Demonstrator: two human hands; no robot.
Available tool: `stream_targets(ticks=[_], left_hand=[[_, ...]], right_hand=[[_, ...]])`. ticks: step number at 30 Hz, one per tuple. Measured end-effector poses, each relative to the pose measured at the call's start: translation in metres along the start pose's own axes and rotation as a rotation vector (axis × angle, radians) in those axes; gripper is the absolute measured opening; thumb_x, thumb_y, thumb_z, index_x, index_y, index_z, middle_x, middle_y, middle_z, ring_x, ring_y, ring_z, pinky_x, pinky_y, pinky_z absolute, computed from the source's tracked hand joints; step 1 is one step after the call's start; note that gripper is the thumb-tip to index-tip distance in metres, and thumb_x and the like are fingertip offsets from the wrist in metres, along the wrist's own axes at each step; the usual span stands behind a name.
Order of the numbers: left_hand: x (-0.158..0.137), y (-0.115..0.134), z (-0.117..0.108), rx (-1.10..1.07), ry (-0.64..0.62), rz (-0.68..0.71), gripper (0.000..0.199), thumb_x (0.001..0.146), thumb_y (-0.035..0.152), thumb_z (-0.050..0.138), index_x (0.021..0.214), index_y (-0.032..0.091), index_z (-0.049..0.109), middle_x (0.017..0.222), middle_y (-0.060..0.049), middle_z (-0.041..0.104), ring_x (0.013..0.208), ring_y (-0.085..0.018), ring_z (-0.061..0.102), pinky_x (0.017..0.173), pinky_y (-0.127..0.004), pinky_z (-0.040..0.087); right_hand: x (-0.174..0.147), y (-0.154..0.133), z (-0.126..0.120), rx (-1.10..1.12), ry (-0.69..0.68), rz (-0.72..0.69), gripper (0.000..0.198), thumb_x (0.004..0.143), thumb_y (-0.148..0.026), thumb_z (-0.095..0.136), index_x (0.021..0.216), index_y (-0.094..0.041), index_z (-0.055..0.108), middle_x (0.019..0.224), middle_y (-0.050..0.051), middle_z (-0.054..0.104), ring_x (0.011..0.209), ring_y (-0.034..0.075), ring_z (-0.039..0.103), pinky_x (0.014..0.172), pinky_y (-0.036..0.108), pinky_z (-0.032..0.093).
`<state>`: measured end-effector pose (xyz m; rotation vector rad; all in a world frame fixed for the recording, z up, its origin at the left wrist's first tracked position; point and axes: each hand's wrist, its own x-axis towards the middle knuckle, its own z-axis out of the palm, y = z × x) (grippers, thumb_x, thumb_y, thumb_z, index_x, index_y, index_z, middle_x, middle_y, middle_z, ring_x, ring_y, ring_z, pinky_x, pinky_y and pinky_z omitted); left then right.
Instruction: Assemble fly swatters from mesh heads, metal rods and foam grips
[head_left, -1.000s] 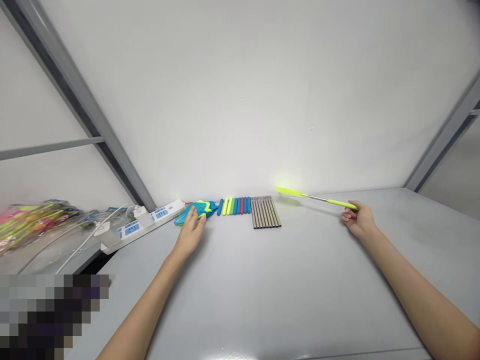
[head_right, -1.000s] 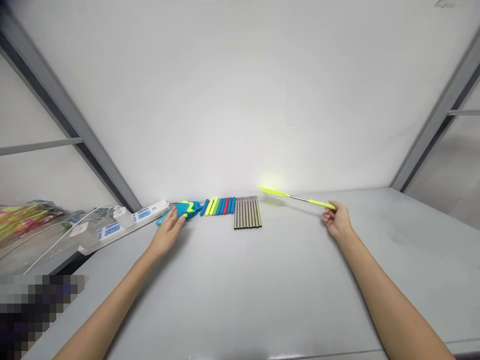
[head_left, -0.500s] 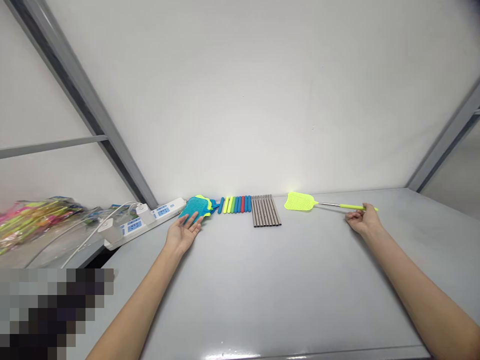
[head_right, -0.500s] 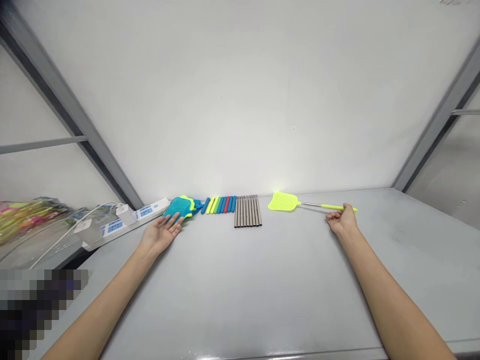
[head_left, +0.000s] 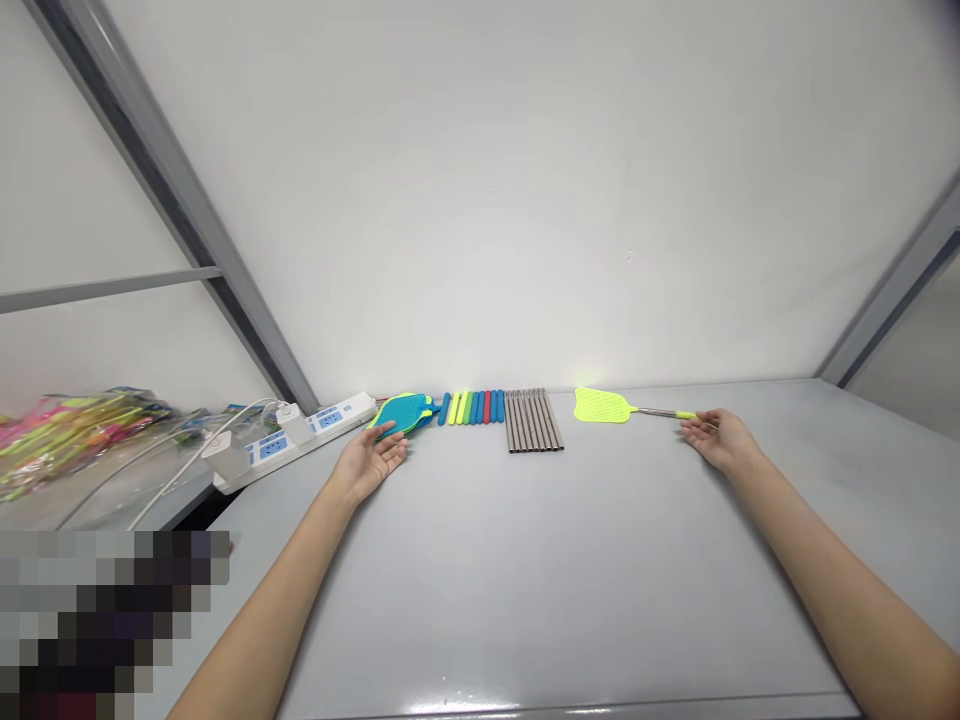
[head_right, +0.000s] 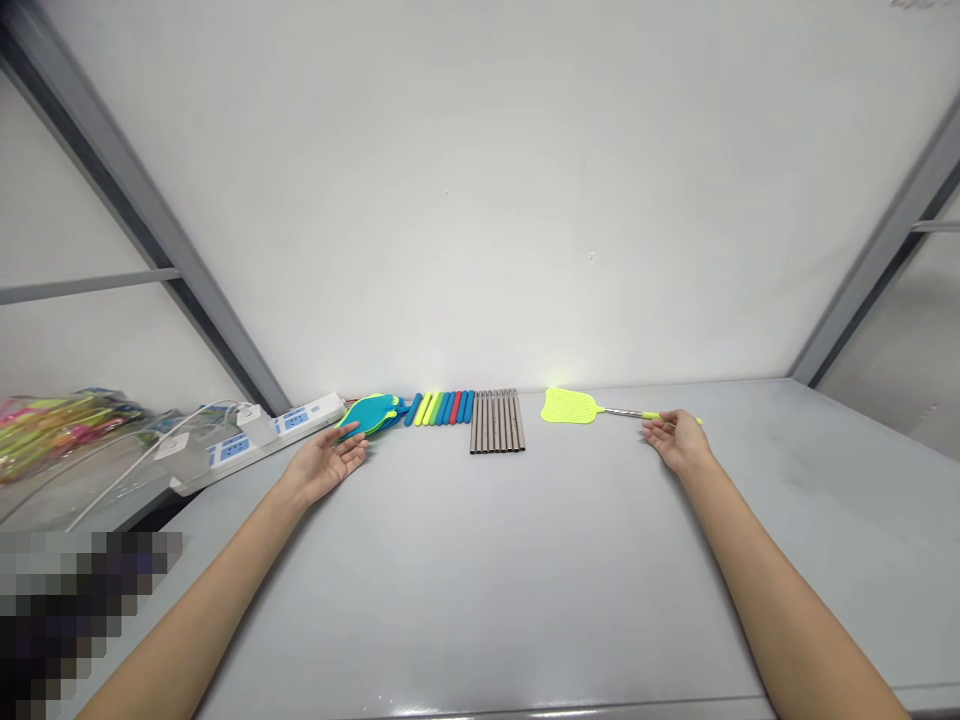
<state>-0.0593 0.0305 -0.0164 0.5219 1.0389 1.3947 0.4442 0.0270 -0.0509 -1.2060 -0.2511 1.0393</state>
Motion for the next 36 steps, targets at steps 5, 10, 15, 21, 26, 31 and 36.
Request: stream_targets(ticks=[5, 10, 15, 21, 26, 31, 36], left_hand=[[0.000, 0.000, 0.001, -0.002, -0.037, 0.024, 0.021, 0.075, 0.017, 0.039, 0.084, 0.009, 0.056, 0.070, -0.011, 0.061, 0.055, -0.017, 0.058, 0.050, -0.028, 0.048], [0.000, 0.001, -0.001, -0.082, -0.091, 0.057, 0.024, 0.077, 0.022, 0.039, 0.091, 0.012, 0.055, 0.078, -0.009, 0.062, 0.059, -0.015, 0.057, 0.052, -0.028, 0.047], [0.003, 0.002, -0.010, -0.291, -0.136, 0.051, 0.033, 0.082, 0.022, 0.024, 0.095, 0.011, 0.053, 0.084, -0.012, 0.060, 0.075, -0.017, 0.057, 0.059, -0.030, 0.047], [0.007, 0.003, -0.012, -0.231, -0.143, -0.009, 0.031, 0.082, 0.021, 0.027, 0.091, 0.010, 0.053, 0.071, -0.010, 0.059, 0.069, -0.017, 0.058, 0.060, -0.030, 0.048], [0.006, 0.001, -0.005, -0.108, -0.111, -0.009, 0.026, 0.078, 0.021, 0.035, 0.091, 0.007, 0.054, 0.056, -0.009, 0.056, 0.062, -0.020, 0.059, 0.056, -0.033, 0.048], [-0.003, -0.002, 0.007, 0.247, -0.064, 0.069, 0.021, 0.073, 0.022, 0.042, 0.091, 0.013, 0.051, 0.073, -0.012, 0.061, 0.062, -0.021, 0.061, 0.050, -0.029, 0.047], [-0.008, -0.002, 0.010, 0.310, -0.037, 0.136, 0.022, 0.072, 0.025, 0.042, 0.086, 0.013, 0.053, 0.072, -0.008, 0.062, 0.053, -0.015, 0.059, 0.048, -0.026, 0.046]], right_hand=[[-0.006, 0.005, 0.008, -0.080, -0.045, -0.068, 0.007, 0.064, -0.009, 0.046, 0.066, -0.016, 0.047, 0.069, 0.005, 0.051, 0.063, 0.015, 0.058, 0.050, 0.023, 0.053], [-0.007, 0.007, 0.010, -0.082, -0.113, -0.096, 0.006, 0.065, -0.011, 0.048, 0.066, -0.015, 0.052, 0.081, 0.007, 0.055, 0.073, 0.015, 0.057, 0.056, 0.021, 0.054], [-0.009, 0.005, 0.009, -0.041, -0.137, -0.093, 0.008, 0.065, -0.010, 0.047, 0.067, -0.014, 0.053, 0.088, 0.009, 0.055, 0.078, 0.015, 0.057, 0.059, 0.021, 0.054], [-0.008, 0.005, 0.008, -0.012, -0.158, -0.081, 0.011, 0.067, -0.009, 0.044, 0.069, -0.014, 0.053, 0.084, 0.008, 0.058, 0.076, 0.016, 0.058, 0.059, 0.022, 0.054], [-0.004, 0.007, 0.007, -0.009, -0.150, -0.068, 0.015, 0.069, -0.008, 0.040, 0.070, -0.012, 0.054, 0.080, 0.009, 0.058, 0.071, 0.015, 0.060, 0.059, 0.022, 0.053], [-0.002, 0.007, 0.007, -0.008, -0.143, -0.061, 0.017, 0.070, -0.008, 0.038, 0.069, -0.011, 0.055, 0.075, 0.009, 0.059, 0.067, 0.015, 0.061, 0.058, 0.021, 0.053], [-0.002, 0.007, 0.008, -0.017, -0.136, -0.061, 0.019, 0.071, -0.008, 0.036, 0.070, -0.011, 0.055, 0.071, 0.008, 0.060, 0.065, 0.014, 0.061, 0.056, 0.021, 0.053]])
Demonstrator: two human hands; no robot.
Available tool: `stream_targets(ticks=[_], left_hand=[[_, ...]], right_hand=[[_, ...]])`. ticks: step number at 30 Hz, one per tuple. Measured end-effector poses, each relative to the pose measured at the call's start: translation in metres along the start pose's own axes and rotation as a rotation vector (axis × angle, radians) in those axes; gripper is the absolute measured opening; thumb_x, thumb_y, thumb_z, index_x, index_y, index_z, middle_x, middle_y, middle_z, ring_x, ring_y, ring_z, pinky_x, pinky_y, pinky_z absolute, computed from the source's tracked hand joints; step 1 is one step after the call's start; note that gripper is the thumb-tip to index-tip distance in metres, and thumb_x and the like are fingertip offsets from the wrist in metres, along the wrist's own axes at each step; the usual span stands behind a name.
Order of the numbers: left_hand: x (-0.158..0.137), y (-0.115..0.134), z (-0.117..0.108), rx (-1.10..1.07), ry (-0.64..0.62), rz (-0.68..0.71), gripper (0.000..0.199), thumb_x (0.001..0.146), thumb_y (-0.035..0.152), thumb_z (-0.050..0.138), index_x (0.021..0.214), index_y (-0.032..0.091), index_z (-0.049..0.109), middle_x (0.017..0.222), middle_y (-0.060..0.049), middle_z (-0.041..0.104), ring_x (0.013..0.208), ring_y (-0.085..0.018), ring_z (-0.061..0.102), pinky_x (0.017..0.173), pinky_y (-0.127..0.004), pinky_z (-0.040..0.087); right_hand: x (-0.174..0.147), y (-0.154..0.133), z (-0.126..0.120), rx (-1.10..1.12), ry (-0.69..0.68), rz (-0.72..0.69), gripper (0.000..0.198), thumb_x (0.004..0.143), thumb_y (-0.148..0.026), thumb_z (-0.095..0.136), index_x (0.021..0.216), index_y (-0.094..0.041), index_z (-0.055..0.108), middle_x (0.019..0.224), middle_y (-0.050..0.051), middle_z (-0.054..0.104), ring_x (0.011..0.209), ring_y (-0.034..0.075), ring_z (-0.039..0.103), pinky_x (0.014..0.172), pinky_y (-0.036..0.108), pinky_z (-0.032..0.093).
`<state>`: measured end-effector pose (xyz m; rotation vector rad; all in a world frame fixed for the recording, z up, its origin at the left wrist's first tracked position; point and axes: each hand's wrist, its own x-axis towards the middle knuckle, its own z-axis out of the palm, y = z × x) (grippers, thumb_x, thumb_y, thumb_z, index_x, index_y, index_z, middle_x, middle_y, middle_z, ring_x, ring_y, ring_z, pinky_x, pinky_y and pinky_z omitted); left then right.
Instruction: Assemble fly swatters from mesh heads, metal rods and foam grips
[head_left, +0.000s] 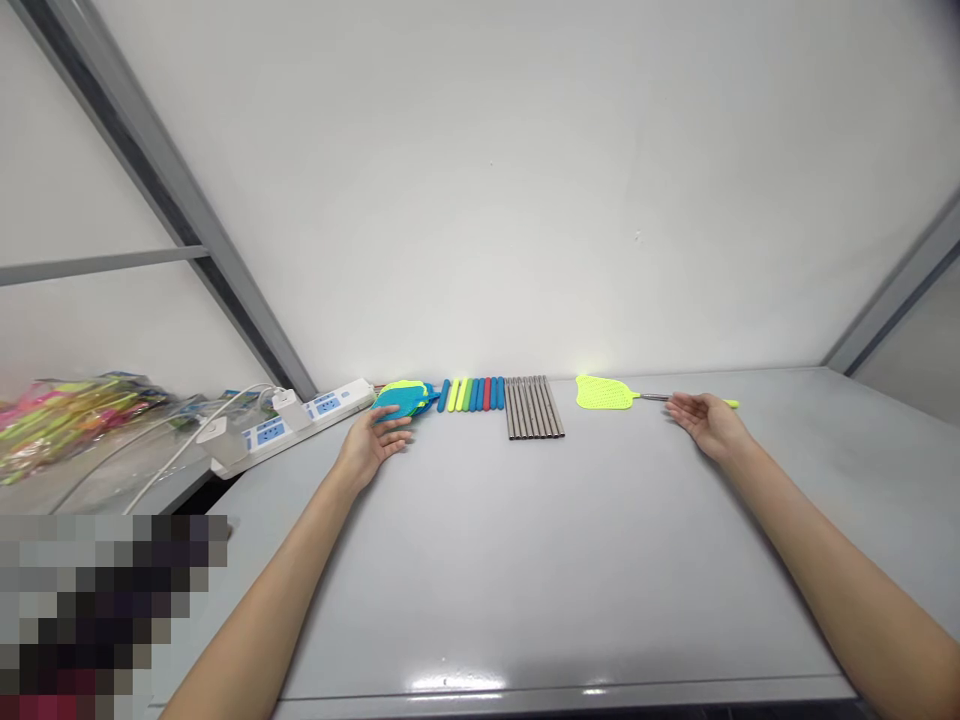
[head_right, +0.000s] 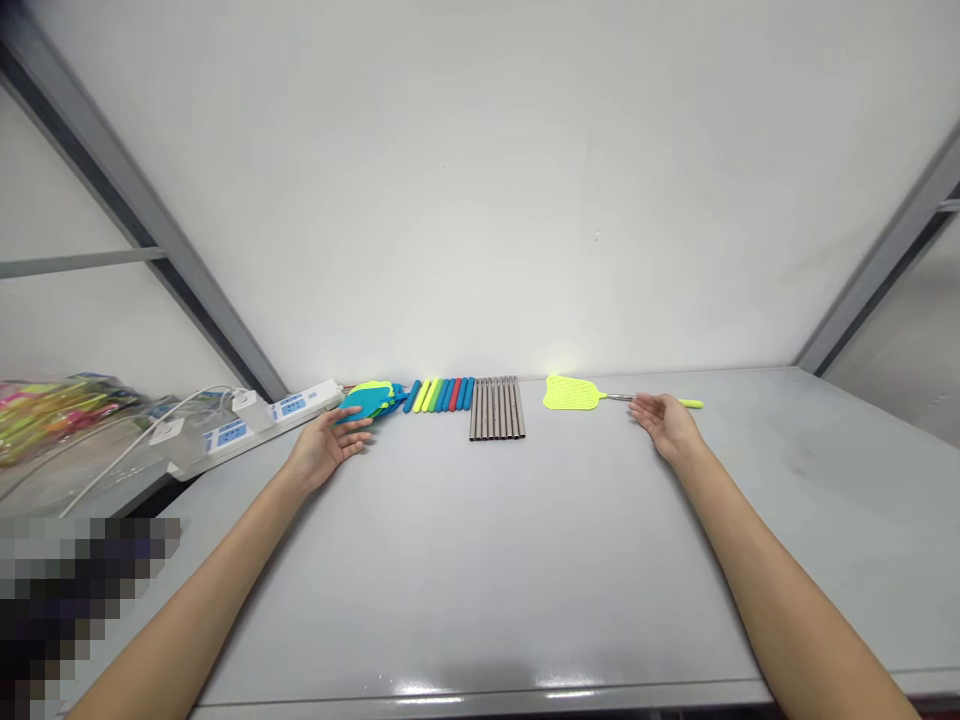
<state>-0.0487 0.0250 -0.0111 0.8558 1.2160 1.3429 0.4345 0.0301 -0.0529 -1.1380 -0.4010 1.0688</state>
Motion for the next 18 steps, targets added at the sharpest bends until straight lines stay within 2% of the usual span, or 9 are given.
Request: stream_targets(ticks=[4, 7, 10, 12, 15, 18], left_hand=[[-0.004, 0.003, 0.001, 0.030, -0.001, 0.062, 0.025, 0.071, 0.029, 0.042, 0.081, 0.011, 0.055, 0.061, -0.004, 0.061, 0.044, -0.011, 0.054, 0.044, -0.022, 0.042], [-0.010, 0.004, 0.010, 0.034, -0.034, 0.142, 0.023, 0.070, 0.031, 0.046, 0.077, 0.012, 0.057, 0.060, -0.003, 0.062, 0.049, -0.011, 0.055, 0.050, -0.021, 0.042], [-0.021, 0.002, 0.025, 0.058, -0.113, 0.305, 0.018, 0.066, 0.030, 0.055, 0.070, 0.013, 0.059, 0.059, -0.002, 0.062, 0.056, -0.012, 0.056, 0.061, -0.022, 0.043], [-0.031, -0.002, 0.036, 0.084, -0.195, 0.322, 0.017, 0.066, 0.030, 0.056, 0.063, 0.014, 0.060, 0.051, 0.000, 0.060, 0.053, -0.010, 0.055, 0.058, -0.021, 0.042], [-0.049, -0.009, 0.054, 0.155, -0.303, 0.220, 0.025, 0.068, 0.033, 0.055, 0.051, 0.014, 0.056, 0.041, 0.002, 0.052, 0.036, -0.007, 0.046, 0.041, -0.019, 0.033], [-0.067, -0.012, 0.068, 0.154, -0.400, 0.061, 0.029, 0.071, 0.034, 0.053, 0.049, 0.014, 0.053, 0.030, 0.004, 0.042, 0.031, -0.006, 0.040, 0.038, -0.018, 0.030]], right_hand=[[-0.005, -0.002, 0.002, -0.015, -0.010, 0.004, 0.020, 0.072, -0.008, 0.036, 0.070, -0.011, 0.056, 0.069, 0.008, 0.060, 0.064, 0.013, 0.061, 0.053, 0.019, 0.052], [-0.011, -0.003, 0.007, -0.027, -0.043, 0.018, 0.020, 0.072, -0.009, 0.037, 0.071, -0.011, 0.057, 0.070, 0.009, 0.061, 0.064, 0.014, 0.061, 0.052, 0.019, 0.052], [-0.020, -0.002, 0.015, -0.033, -0.104, 0.046, 0.019, 0.072, -0.010, 0.039, 0.074, -0.011, 0.058, 0.073, 0.009, 0.061, 0.065, 0.015, 0.061, 0.052, 0.022, 0.052], [-0.028, 0.001, 0.024, -0.032, -0.206, 0.083, 0.019, 0.072, -0.011, 0.040, 0.077, -0.011, 0.058, 0.075, 0.010, 0.062, 0.066, 0.016, 0.061, 0.054, 0.024, 0.052], [-0.046, 0.009, 0.040, -0.035, -0.401, 0.158, 0.017, 0.073, -0.015, 0.045, 0.083, -0.012, 0.058, 0.078, 0.010, 0.062, 0.068, 0.016, 0.060, 0.059, 0.025, 0.052], [-0.071, 0.018, 0.057, -0.056, -0.573, 0.219, 0.020, 0.074, -0.019, 0.047, 0.088, -0.011, 0.058, 0.088, 0.011, 0.062, 0.078, 0.018, 0.059, 0.067, 0.027, 0.050]])
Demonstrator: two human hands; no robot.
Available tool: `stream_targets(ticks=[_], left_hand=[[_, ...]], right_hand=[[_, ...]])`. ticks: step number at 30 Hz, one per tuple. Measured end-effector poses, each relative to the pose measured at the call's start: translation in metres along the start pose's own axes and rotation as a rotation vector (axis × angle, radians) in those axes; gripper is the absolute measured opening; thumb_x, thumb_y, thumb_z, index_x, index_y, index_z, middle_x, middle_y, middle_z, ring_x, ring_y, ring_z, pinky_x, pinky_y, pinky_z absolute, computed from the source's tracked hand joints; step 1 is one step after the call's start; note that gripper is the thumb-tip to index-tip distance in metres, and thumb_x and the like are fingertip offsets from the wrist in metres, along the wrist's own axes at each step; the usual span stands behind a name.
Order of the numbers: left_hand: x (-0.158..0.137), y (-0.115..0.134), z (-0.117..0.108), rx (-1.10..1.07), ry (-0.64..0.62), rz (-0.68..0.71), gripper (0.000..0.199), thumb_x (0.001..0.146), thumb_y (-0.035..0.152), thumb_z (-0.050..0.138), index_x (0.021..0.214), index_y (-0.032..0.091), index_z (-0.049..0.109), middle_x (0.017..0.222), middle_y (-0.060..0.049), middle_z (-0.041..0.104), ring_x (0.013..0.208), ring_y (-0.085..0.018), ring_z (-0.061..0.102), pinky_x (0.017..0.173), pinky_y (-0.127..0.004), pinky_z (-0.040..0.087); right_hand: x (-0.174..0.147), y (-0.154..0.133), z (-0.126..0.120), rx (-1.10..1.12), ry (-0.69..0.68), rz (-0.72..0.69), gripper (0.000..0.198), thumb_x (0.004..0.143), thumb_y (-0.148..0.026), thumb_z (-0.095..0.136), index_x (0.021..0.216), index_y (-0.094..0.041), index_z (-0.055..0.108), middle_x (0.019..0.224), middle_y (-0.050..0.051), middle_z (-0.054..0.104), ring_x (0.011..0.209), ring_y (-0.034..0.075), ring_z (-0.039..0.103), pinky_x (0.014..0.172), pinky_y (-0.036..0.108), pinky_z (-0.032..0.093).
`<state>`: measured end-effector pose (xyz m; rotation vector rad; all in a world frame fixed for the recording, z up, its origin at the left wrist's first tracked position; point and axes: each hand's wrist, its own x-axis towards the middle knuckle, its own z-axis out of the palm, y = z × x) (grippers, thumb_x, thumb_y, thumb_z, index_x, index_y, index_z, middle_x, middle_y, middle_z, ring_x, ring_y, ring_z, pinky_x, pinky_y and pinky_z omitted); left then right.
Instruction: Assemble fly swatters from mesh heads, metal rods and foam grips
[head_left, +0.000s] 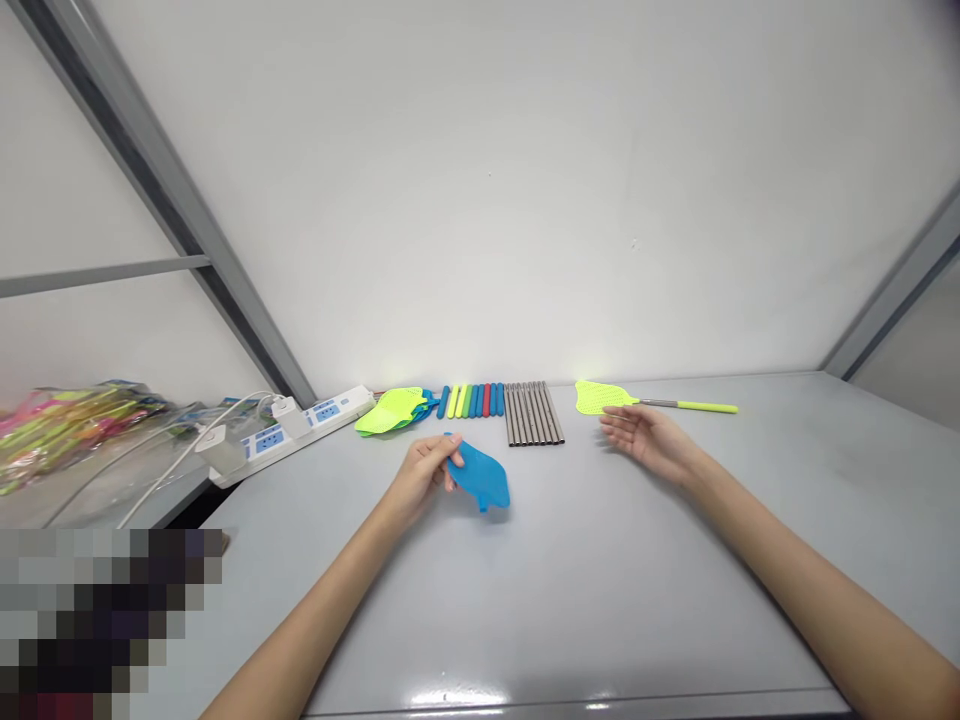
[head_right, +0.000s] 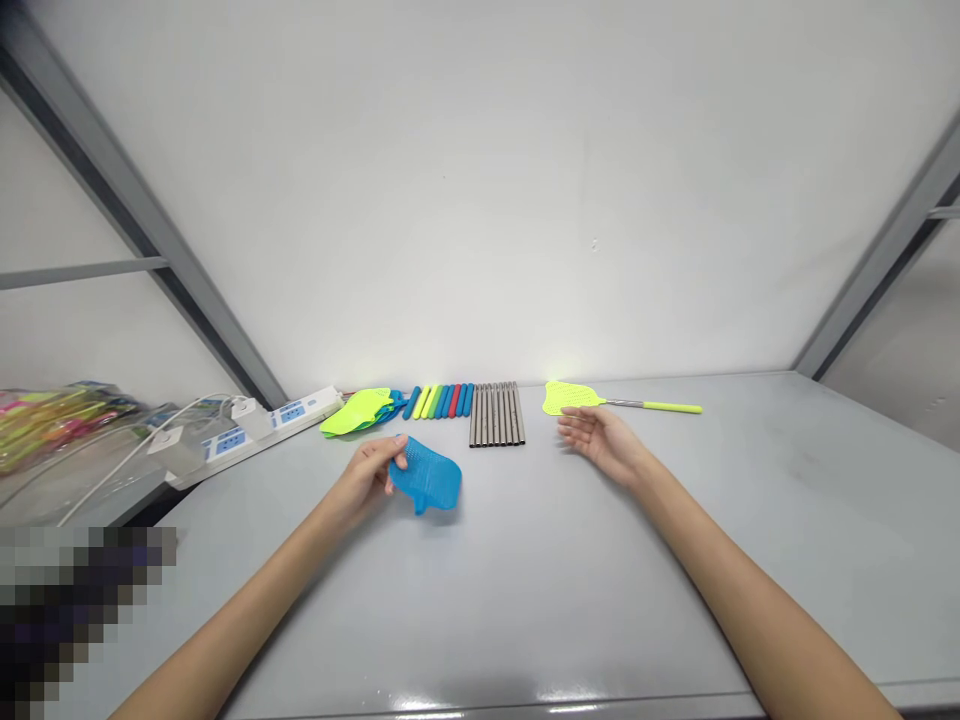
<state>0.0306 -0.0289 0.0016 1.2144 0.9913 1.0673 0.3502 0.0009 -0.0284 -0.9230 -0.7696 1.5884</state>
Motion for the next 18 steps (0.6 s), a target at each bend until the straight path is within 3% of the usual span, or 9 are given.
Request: stream_targets(ticks=[3, 6, 10, 14, 18], left_hand=[[-0.007, 0.001, 0.010, -0.153, -0.161, -0.125, 0.027, 0.074, 0.032, 0.049, 0.054, 0.014, 0.052, 0.031, 0.004, 0.042, 0.034, -0.007, 0.043, 0.042, -0.019, 0.033], [-0.007, 0.001, 0.009, -0.289, -0.241, -0.226, 0.024, 0.075, 0.030, 0.046, 0.059, 0.014, 0.052, 0.034, 0.005, 0.041, 0.035, -0.008, 0.044, 0.042, -0.019, 0.034], [-0.005, -0.004, 0.005, -0.308, -0.317, -0.320, 0.027, 0.077, 0.031, 0.043, 0.059, 0.013, 0.052, 0.042, 0.002, 0.048, 0.039, -0.009, 0.047, 0.045, -0.021, 0.036], [-0.007, -0.007, 0.009, -0.219, -0.398, -0.449, 0.033, 0.077, 0.038, 0.040, 0.074, 0.010, 0.057, 0.059, -0.005, 0.058, 0.048, -0.010, 0.052, 0.053, -0.025, 0.041], [-0.011, -0.006, 0.015, -0.194, -0.419, -0.467, 0.034, 0.077, 0.041, 0.041, 0.083, 0.011, 0.056, 0.077, -0.009, 0.060, 0.058, -0.013, 0.055, 0.058, -0.029, 0.044]], right_hand=[[-0.011, 0.013, 0.026, -0.011, -0.179, 0.083, 0.023, 0.075, -0.021, 0.046, 0.092, -0.010, 0.057, 0.094, 0.012, 0.060, 0.084, 0.019, 0.058, 0.072, 0.029, 0.048], [-0.019, 0.022, 0.041, -0.047, -0.287, 0.127, 0.026, 0.076, -0.023, 0.045, 0.097, -0.011, 0.056, 0.102, 0.013, 0.057, 0.087, 0.020, 0.057, 0.075, 0.031, 0.046], [-0.020, 0.025, 0.043, -0.029, -0.280, 0.130, 0.029, 0.077, -0.025, 0.046, 0.103, -0.014, 0.052, 0.108, 0.013, 0.054, 0.090, 0.020, 0.056, 0.078, 0.032, 0.045], [-0.017, 0.026, 0.040, -0.023, -0.265, 0.131, 0.033, 0.076, -0.027, 0.048, 0.107, -0.015, 0.048, 0.109, 0.012, 0.053, 0.092, 0.020, 0.055, 0.082, 0.034, 0.043], [-0.016, 0.029, 0.040, -0.053, -0.232, 0.115, 0.033, 0.076, -0.028, 0.049, 0.106, -0.014, 0.047, 0.108, 0.013, 0.053, 0.092, 0.021, 0.056, 0.083, 0.035, 0.042]])
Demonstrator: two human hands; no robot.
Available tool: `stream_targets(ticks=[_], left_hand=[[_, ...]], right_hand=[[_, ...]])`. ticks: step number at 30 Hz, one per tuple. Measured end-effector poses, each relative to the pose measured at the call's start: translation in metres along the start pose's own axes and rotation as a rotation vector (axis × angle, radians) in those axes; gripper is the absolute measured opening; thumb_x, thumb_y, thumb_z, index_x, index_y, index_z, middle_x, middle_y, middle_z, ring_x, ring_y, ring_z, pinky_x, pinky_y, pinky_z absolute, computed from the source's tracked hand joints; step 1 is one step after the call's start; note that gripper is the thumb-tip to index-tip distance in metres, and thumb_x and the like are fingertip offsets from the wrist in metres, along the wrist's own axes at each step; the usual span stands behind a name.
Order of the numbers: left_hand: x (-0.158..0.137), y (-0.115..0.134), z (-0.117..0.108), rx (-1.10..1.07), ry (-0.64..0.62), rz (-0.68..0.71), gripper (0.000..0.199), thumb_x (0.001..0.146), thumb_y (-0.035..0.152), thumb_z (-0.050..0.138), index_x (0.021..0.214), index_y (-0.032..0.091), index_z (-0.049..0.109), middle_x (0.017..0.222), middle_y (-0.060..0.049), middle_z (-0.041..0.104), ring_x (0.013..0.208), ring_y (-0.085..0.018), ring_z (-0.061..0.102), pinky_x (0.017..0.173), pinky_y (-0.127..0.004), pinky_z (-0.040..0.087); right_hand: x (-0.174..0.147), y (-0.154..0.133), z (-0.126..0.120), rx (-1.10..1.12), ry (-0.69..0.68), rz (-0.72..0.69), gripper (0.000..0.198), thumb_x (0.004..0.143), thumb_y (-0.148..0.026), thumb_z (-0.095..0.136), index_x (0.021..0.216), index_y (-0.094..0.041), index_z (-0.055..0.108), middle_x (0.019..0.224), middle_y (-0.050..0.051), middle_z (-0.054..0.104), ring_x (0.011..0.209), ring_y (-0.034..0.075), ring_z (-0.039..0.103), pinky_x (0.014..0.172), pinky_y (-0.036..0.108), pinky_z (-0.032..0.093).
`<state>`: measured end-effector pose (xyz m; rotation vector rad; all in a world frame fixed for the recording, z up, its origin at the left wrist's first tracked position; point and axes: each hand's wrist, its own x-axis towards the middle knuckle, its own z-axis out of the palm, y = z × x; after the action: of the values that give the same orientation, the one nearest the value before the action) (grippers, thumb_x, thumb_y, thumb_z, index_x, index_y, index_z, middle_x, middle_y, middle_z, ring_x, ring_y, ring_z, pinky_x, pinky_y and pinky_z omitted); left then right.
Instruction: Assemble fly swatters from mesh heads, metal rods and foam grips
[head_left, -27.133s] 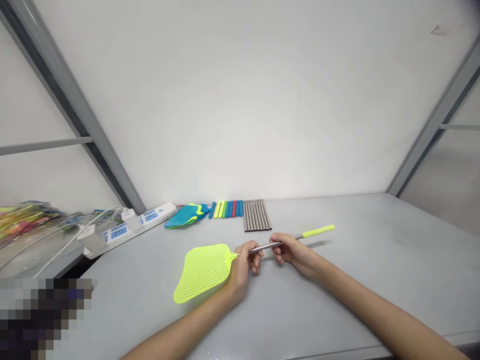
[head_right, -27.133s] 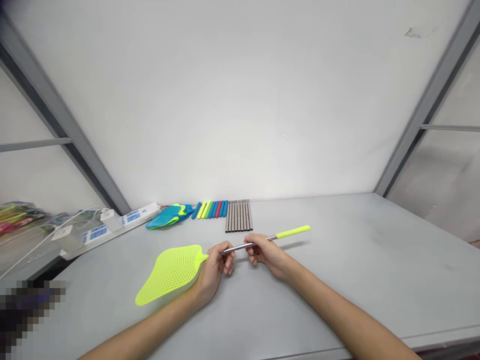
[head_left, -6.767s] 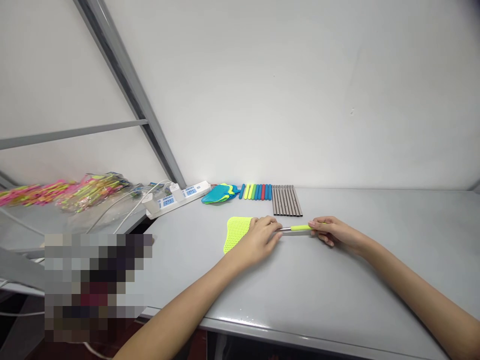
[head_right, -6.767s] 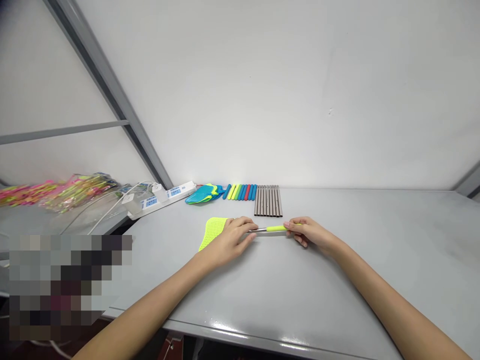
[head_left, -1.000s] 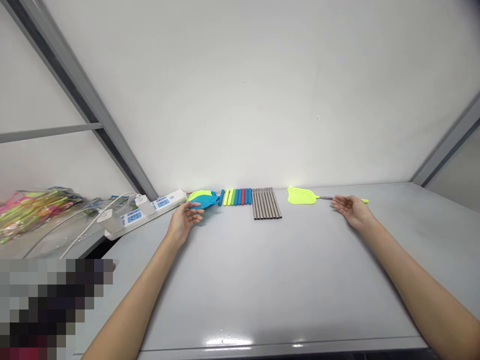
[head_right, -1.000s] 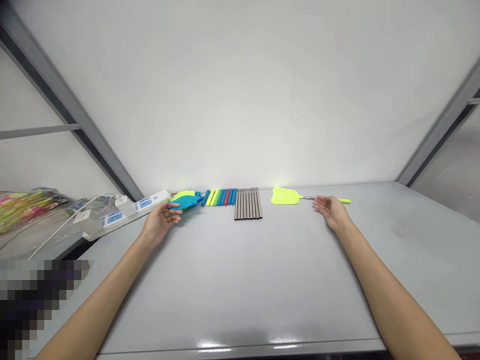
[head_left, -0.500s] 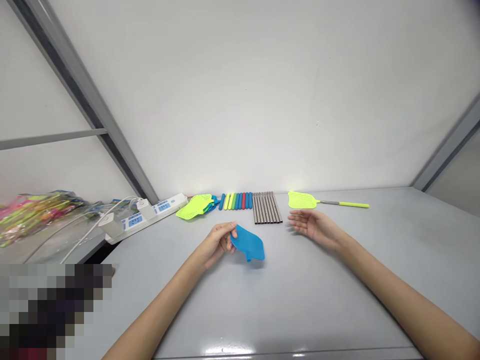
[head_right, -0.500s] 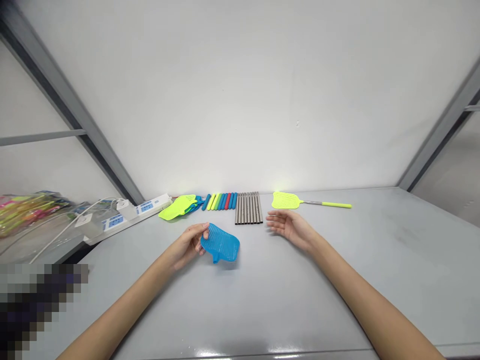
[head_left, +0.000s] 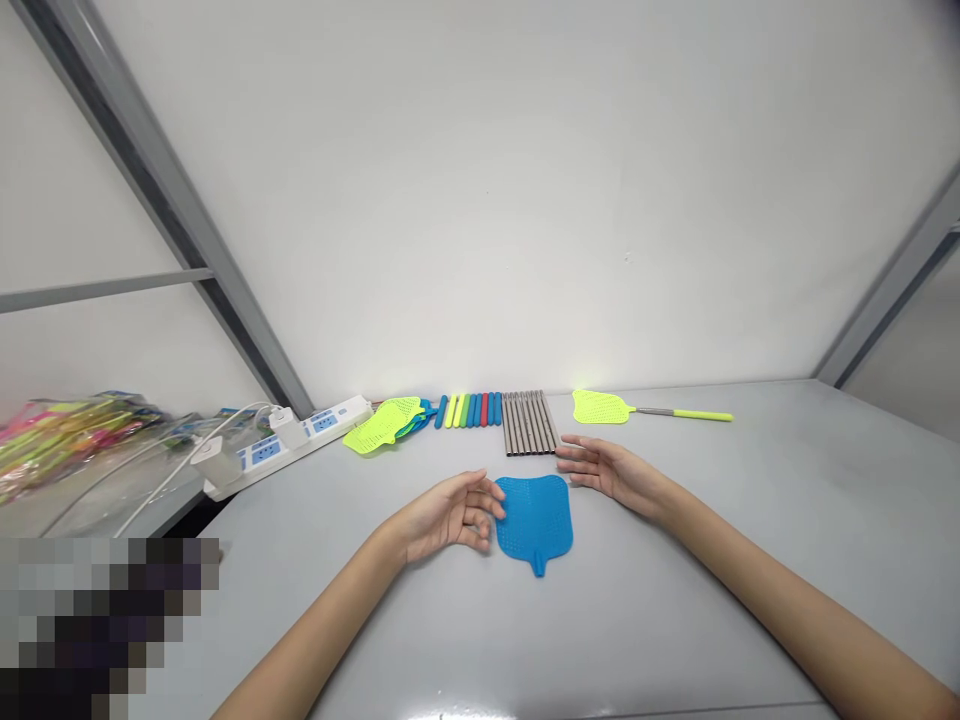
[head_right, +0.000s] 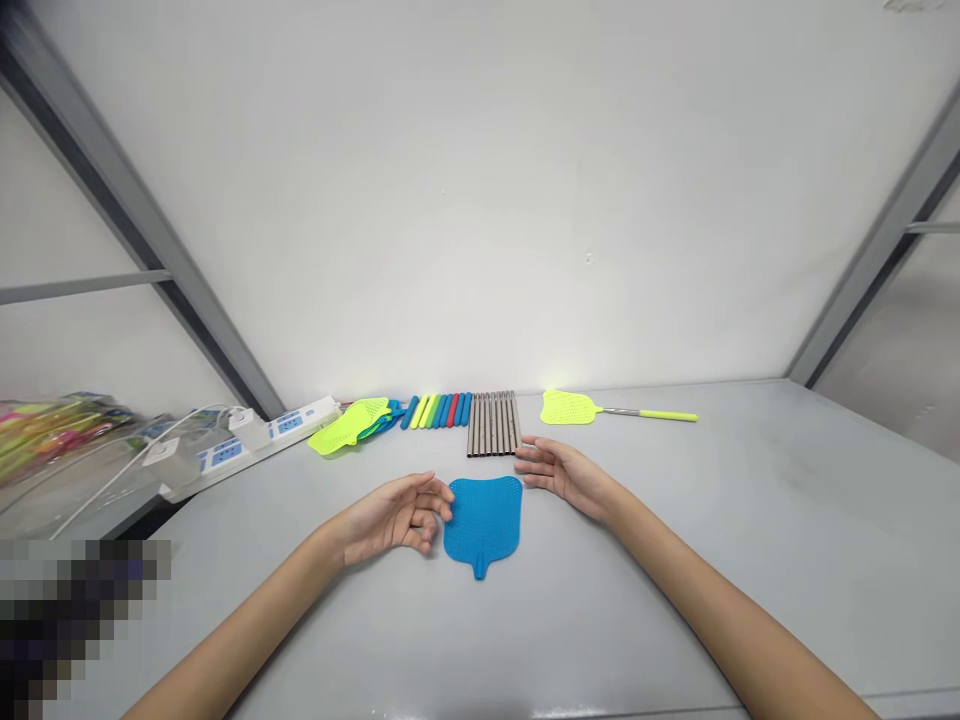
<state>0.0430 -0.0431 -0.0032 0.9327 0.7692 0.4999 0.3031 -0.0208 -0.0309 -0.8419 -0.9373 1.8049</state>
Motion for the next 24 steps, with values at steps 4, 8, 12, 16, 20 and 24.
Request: stream_targets(ticks=[4, 8, 12, 16, 20, 24], left_hand=[[0.001, -0.001, 0.002, 0.001, -0.002, -0.025, 0.037, 0.076, 0.044, 0.040, 0.087, 0.012, 0.055, 0.090, -0.012, 0.059, 0.072, -0.019, 0.058, 0.057, -0.029, 0.046], [0.003, -0.004, 0.001, -0.040, 0.024, -0.045, 0.037, 0.077, 0.044, 0.040, 0.089, 0.012, 0.054, 0.099, -0.014, 0.057, 0.080, -0.020, 0.058, 0.065, -0.031, 0.046], [0.005, -0.005, 0.001, -0.039, 0.045, -0.006, 0.037, 0.076, 0.043, 0.041, 0.092, 0.012, 0.054, 0.101, -0.015, 0.057, 0.085, -0.022, 0.057, 0.074, -0.035, 0.044], [0.008, -0.005, 0.005, 0.114, 0.137, 0.213, 0.035, 0.077, 0.040, 0.042, 0.093, 0.013, 0.057, 0.107, -0.013, 0.055, 0.097, -0.022, 0.051, 0.083, -0.034, 0.040], [0.009, -0.007, 0.008, 0.621, 0.242, 0.411, 0.032, 0.078, 0.038, 0.042, 0.096, 0.018, 0.060, 0.115, -0.008, 0.050, 0.107, -0.022, 0.043, 0.090, -0.035, 0.034], [0.006, -0.015, 0.014, 1.130, 0.261, 0.492, 0.038, 0.075, 0.039, 0.046, 0.110, 0.027, 0.051, 0.129, -0.001, 0.035, 0.118, -0.023, 0.029, 0.098, -0.038, 0.022]], right_hand=[[0.000, 0.001, 0.001, -0.003, 0.028, -0.006, 0.030, 0.076, -0.027, 0.048, 0.103, -0.013, 0.048, 0.106, 0.014, 0.054, 0.089, 0.020, 0.057, 0.081, 0.033, 0.044], [0.000, 0.001, 0.002, -0.010, 0.068, -0.014, 0.028, 0.076, -0.026, 0.048, 0.100, -0.014, 0.050, 0.100, 0.013, 0.056, 0.086, 0.019, 0.058, 0.077, 0.033, 0.046], [-0.001, 0.001, 0.001, -0.038, 0.164, -0.049, 0.026, 0.074, -0.027, 0.050, 0.098, -0.016, 0.051, 0.091, 0.011, 0.059, 0.081, 0.020, 0.059, 0.070, 0.032, 0.049], [0.001, 0.000, -0.001, -0.033, 0.291, -0.114, 0.024, 0.073, -0.025, 0.051, 0.095, -0.016, 0.050, 0.081, 0.008, 0.060, 0.074, 0.019, 0.061, 0.063, 0.031, 0.050], [0.004, -0.001, 0.000, 0.001, 0.327, -0.113, 0.021, 0.072, -0.024, 0.051, 0.091, -0.016, 0.048, 0.077, 0.007, 0.058, 0.071, 0.018, 0.061, 0.062, 0.030, 0.050], [0.003, -0.002, 0.001, 0.008, 0.368, -0.149, 0.019, 0.072, -0.023, 0.050, 0.090, -0.018, 0.046, 0.073, 0.004, 0.057, 0.069, 0.017, 0.061, 0.062, 0.030, 0.050]])
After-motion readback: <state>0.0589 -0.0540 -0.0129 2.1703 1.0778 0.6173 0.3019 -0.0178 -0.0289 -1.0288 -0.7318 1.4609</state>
